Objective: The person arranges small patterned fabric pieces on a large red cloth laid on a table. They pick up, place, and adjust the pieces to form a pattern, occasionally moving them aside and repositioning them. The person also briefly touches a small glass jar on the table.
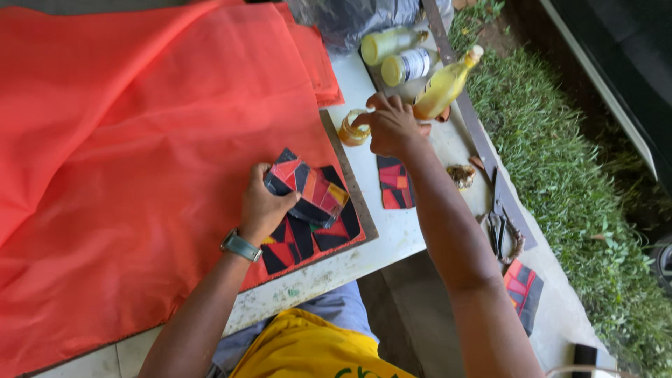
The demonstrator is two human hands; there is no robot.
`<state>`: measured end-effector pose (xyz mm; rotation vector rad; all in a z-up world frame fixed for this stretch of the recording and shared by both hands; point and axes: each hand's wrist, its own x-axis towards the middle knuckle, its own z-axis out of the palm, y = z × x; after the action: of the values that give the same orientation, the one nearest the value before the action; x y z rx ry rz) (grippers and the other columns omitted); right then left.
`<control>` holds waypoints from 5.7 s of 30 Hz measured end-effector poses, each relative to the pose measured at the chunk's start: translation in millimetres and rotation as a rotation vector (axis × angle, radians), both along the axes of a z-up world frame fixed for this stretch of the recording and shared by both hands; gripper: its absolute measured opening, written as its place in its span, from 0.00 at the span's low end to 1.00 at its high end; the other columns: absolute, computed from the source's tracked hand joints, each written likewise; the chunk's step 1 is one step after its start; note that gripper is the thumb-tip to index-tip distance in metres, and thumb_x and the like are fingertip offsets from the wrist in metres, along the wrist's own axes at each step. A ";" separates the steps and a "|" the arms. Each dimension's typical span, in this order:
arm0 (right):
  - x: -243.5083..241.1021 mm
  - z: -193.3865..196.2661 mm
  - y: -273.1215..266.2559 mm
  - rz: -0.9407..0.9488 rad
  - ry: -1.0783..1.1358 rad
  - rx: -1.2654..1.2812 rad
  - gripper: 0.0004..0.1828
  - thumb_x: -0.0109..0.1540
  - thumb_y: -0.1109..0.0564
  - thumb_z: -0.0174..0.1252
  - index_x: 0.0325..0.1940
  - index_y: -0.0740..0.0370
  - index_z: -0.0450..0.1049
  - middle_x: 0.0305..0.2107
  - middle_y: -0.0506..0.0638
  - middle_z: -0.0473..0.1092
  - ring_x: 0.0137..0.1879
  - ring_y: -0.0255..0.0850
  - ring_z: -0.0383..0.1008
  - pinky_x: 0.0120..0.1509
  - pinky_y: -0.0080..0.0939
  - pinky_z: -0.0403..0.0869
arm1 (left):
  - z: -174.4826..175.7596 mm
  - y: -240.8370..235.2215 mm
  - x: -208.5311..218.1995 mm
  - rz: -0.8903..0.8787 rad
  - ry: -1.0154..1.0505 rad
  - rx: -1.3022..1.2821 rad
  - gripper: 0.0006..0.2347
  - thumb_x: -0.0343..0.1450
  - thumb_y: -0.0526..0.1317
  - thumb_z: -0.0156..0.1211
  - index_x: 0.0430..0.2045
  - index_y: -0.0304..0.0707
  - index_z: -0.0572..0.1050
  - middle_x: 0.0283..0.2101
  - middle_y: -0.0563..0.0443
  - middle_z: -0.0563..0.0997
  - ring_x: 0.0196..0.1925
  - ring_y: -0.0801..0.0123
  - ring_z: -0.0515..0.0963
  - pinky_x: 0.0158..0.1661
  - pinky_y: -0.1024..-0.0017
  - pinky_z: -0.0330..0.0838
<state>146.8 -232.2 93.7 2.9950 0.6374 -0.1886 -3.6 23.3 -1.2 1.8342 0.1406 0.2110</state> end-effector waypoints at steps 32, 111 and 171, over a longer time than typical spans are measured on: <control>-89.9 -30.7 37.9 0.323 -0.008 0.248 0.21 0.53 0.62 0.63 0.48 0.41 0.83 0.57 0.50 0.63 0.62 0.53 0.62 0.63 0.55 0.63 | -2.7 1.4 3.4 -0.051 -0.026 0.199 0.27 0.60 0.37 0.75 0.49 0.32 0.65 0.43 0.36 0.81 0.45 0.49 0.85 0.44 0.60 0.78; -223.4 -56.8 143.4 -0.090 0.113 0.614 0.76 0.40 0.44 0.82 0.80 0.58 0.40 0.58 0.55 0.67 0.63 0.54 0.64 0.68 0.63 0.57 | -11.5 116.5 -66.2 0.097 0.110 0.323 0.24 0.61 0.39 0.75 0.48 0.38 0.69 0.50 0.40 0.82 0.53 0.51 0.82 0.50 0.61 0.76; -228.8 -75.2 122.3 0.312 0.158 0.690 0.64 0.49 0.47 0.75 0.79 0.62 0.43 0.56 0.43 0.75 0.64 0.49 0.66 0.75 0.57 0.54 | -34.0 128.6 -23.8 -0.070 -0.269 -0.777 0.16 0.77 0.52 0.53 0.35 0.35 0.71 0.41 0.47 0.78 0.25 0.65 0.80 0.14 0.78 0.54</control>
<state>-82.0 -109.9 18.5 3.4611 1.4327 -0.2221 -27.4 151.9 -35.2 1.0245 -0.0332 0.3012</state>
